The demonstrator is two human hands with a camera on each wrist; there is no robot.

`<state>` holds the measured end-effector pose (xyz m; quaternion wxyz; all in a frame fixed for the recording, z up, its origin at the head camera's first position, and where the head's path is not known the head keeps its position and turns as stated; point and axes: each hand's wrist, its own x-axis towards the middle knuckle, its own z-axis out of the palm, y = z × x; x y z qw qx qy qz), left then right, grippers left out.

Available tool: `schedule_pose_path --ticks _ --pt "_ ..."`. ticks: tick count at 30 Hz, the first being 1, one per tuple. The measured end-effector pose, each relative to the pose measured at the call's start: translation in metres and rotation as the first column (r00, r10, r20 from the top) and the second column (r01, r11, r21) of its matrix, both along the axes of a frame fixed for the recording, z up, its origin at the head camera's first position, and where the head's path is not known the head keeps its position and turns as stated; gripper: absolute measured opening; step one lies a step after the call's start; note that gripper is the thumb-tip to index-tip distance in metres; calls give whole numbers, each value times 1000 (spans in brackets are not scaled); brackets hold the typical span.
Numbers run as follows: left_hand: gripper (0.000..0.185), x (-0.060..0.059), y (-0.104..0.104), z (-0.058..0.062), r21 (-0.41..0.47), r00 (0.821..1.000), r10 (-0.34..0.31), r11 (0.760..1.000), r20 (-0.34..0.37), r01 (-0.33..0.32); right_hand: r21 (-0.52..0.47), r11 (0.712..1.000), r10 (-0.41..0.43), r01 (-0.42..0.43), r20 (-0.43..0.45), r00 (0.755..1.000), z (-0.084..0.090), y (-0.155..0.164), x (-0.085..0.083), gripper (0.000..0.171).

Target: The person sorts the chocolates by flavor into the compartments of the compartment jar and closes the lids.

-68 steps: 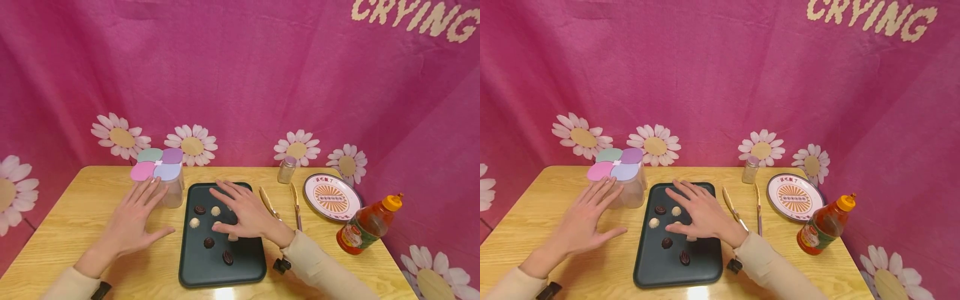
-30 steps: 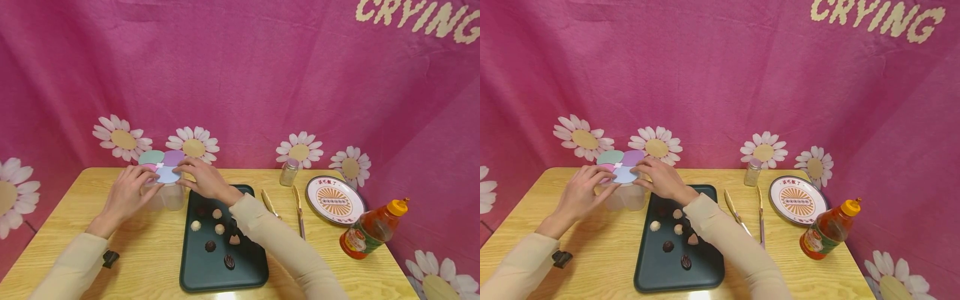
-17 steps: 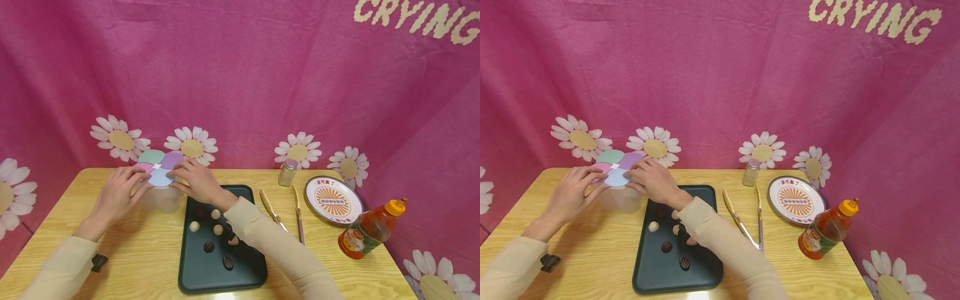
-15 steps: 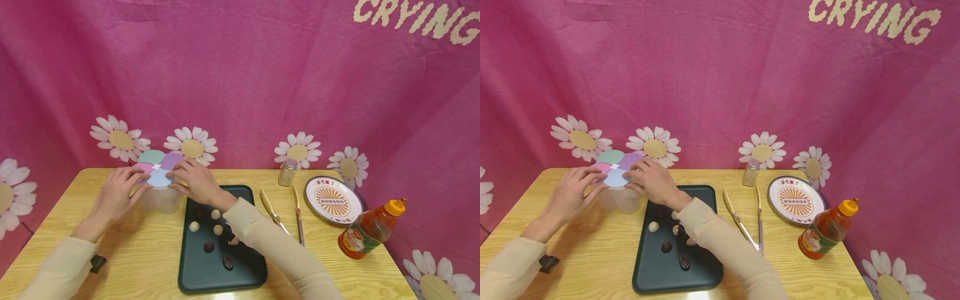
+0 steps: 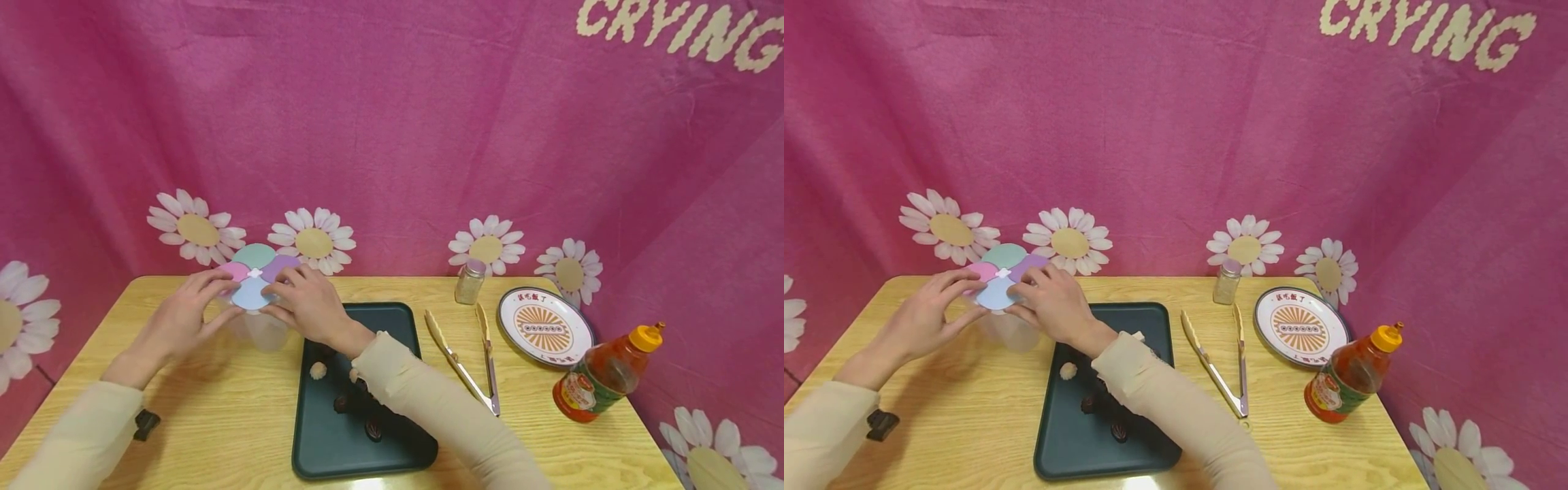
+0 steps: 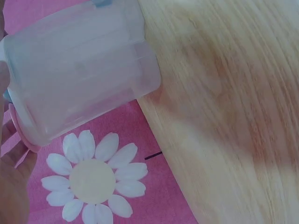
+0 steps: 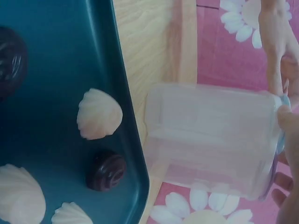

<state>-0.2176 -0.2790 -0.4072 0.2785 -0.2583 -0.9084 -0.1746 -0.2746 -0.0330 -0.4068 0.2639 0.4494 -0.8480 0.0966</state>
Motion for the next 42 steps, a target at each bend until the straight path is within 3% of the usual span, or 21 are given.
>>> schedule_pose_path --ticks 4,9,14,18,25,42 --pt "48 1 -1 0 11 1000 -8 1000 -29 9 5 1000 -4 4 10 1000 2 0 -1 34" --pt "40 3 2 -6 18 994 -26 999 -108 29 -16 998 69 -68 52 996 1 6 -9 37" --pt "77 1 7 -10 -1 988 -37 999 -152 37 -31 988 152 -151 52 987 0 7 -16 39" --pt "75 -1 8 -12 -28 985 -48 999 -163 44 -40 983 179 -178 26 983 -1 5 -18 38" --pt "65 -4 7 -14 -49 982 -59 998 -178 51 -41 982 184 -184 -7 983 -3 4 -19 32" --pt "65 -6 5 -18 -99 963 -59 995 -263 34 12 987 162 -162 30 986 1 -4 -17 31"
